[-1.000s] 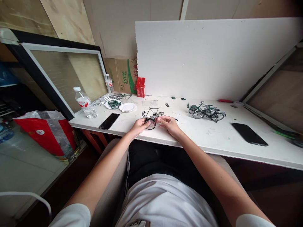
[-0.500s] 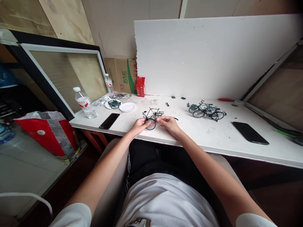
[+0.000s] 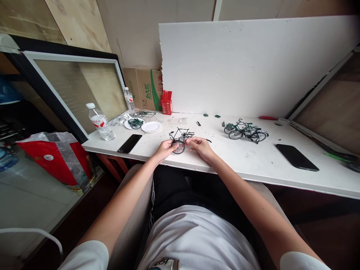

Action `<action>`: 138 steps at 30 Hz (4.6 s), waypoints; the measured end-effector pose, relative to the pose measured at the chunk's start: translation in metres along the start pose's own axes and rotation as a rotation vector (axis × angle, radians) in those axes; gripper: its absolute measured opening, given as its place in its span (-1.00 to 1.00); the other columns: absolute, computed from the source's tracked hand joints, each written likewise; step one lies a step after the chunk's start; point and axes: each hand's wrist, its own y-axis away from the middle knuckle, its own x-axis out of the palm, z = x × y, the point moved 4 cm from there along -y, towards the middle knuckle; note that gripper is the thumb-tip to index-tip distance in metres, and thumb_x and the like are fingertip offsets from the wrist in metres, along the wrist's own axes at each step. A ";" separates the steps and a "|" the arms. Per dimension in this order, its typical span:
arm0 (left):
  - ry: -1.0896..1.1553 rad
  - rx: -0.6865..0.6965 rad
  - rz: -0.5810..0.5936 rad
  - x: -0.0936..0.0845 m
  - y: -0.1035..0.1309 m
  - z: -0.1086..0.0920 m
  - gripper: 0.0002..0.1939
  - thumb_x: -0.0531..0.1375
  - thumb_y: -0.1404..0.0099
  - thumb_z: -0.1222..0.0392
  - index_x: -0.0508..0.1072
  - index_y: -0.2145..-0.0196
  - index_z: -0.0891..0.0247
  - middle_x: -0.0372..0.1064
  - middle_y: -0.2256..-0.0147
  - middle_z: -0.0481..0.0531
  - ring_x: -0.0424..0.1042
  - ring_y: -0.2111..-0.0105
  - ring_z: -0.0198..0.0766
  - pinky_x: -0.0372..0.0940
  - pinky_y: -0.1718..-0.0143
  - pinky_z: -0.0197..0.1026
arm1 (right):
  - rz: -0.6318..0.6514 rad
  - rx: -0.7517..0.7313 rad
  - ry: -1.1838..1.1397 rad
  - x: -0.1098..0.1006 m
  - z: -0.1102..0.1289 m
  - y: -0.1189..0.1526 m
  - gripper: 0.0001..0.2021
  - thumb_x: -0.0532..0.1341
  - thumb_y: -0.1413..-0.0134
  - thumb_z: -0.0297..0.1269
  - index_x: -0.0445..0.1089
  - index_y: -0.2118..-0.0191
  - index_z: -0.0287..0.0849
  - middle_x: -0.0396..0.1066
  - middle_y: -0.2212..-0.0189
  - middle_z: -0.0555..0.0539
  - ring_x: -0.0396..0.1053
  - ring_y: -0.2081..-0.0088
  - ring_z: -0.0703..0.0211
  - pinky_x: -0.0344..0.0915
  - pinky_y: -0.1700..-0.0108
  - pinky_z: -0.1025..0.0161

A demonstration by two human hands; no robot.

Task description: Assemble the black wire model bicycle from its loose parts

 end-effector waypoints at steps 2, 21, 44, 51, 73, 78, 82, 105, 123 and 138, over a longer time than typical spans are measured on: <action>-0.008 0.006 0.000 0.000 0.000 -0.001 -0.44 0.50 -0.19 -0.14 0.61 0.04 0.35 0.64 0.05 0.26 0.59 0.00 0.03 0.39 -0.15 0.06 | 0.008 -0.011 -0.008 0.000 -0.001 -0.001 -0.61 0.54 0.04 0.14 0.68 0.19 -0.01 0.66 0.16 -0.09 0.57 0.04 -0.02 0.50 0.18 0.18; 0.057 -0.014 0.006 -0.005 0.000 0.002 -0.43 0.52 -0.18 -0.10 0.63 -0.01 0.35 0.65 0.01 0.27 0.58 -0.06 0.07 0.33 -0.24 0.09 | 0.032 0.056 -0.083 0.000 -0.003 -0.003 -0.62 0.56 0.03 0.05 0.66 0.18 -0.08 0.65 0.02 -0.11 0.62 0.08 0.05 0.44 0.24 0.29; 0.061 -0.039 -0.018 -0.009 0.002 0.002 -0.48 0.54 -0.17 -0.06 0.65 0.03 0.33 0.64 -0.01 0.25 0.57 -0.09 0.07 0.28 -0.30 0.11 | 0.104 0.032 -0.147 0.003 0.000 0.000 -0.63 0.53 -0.03 0.04 0.62 0.16 -0.10 0.66 0.04 -0.10 0.63 0.03 0.01 0.45 0.23 0.30; 0.063 -0.045 0.000 -0.007 0.002 0.001 -0.47 0.53 -0.18 -0.06 0.63 0.00 0.32 0.64 -0.01 0.25 0.58 -0.07 0.07 0.29 -0.29 0.13 | 0.113 0.007 -0.149 0.002 -0.002 -0.001 -0.66 0.52 -0.06 0.02 0.66 0.14 -0.08 0.66 0.07 -0.09 0.64 0.03 0.02 0.46 0.23 0.31; -0.023 -0.020 -0.021 -0.005 0.002 -0.001 -0.40 0.52 -0.17 -0.15 0.62 -0.01 0.34 0.64 -0.01 0.29 0.57 -0.09 0.11 0.30 -0.28 0.15 | 0.047 0.044 -0.100 0.005 0.006 0.004 -0.62 0.58 0.08 0.05 0.71 0.18 -0.07 0.69 0.13 -0.07 0.60 0.08 0.04 0.48 0.24 0.26; -0.023 -0.021 -0.012 -0.004 0.003 -0.003 -0.38 0.52 -0.18 -0.15 0.61 -0.03 0.35 0.64 -0.02 0.30 0.57 -0.10 0.12 0.30 -0.28 0.15 | 0.050 0.036 -0.105 0.006 0.006 0.005 -0.61 0.59 0.09 0.04 0.70 0.19 -0.09 0.68 0.16 -0.08 0.59 0.10 0.07 0.47 0.25 0.30; -0.035 -0.024 -0.007 -0.003 0.004 -0.004 -0.40 0.51 -0.19 -0.15 0.62 -0.02 0.36 0.62 -0.05 0.32 0.57 -0.10 0.11 0.28 -0.30 0.15 | 0.057 0.022 -0.093 0.006 0.008 0.006 -0.62 0.58 0.08 0.04 0.68 0.22 -0.10 0.68 0.16 -0.08 0.59 0.12 0.08 0.47 0.24 0.30; -0.029 -0.012 0.005 -0.002 0.002 -0.003 -0.44 0.50 -0.20 -0.13 0.62 0.01 0.34 0.63 -0.02 0.28 0.58 -0.03 0.06 0.32 -0.23 0.10 | 0.046 0.024 -0.074 0.002 -0.002 -0.003 -0.56 0.57 0.10 0.10 0.65 0.19 -0.09 0.66 0.14 -0.09 0.61 0.11 0.06 0.48 0.26 0.29; -0.039 -0.046 -0.009 0.000 0.003 0.000 -0.38 0.55 -0.11 -0.14 0.64 0.01 0.35 0.65 -0.01 0.30 0.61 -0.02 0.10 0.38 -0.20 0.17 | -0.042 -0.056 0.062 0.002 -0.009 -0.008 -0.53 0.52 0.03 0.17 0.59 0.20 -0.12 0.62 0.14 -0.11 0.59 0.25 0.12 0.46 0.38 0.29; -0.135 -0.031 0.066 0.007 0.005 -0.002 -0.45 0.47 -0.23 -0.18 0.64 0.04 0.33 0.66 0.10 0.23 0.61 0.07 0.02 0.44 -0.05 0.00 | -0.133 -0.403 0.417 0.007 0.003 0.001 -0.73 0.37 -0.24 0.00 0.63 0.17 -0.11 0.64 0.15 -0.15 0.54 0.13 0.00 0.43 0.18 0.12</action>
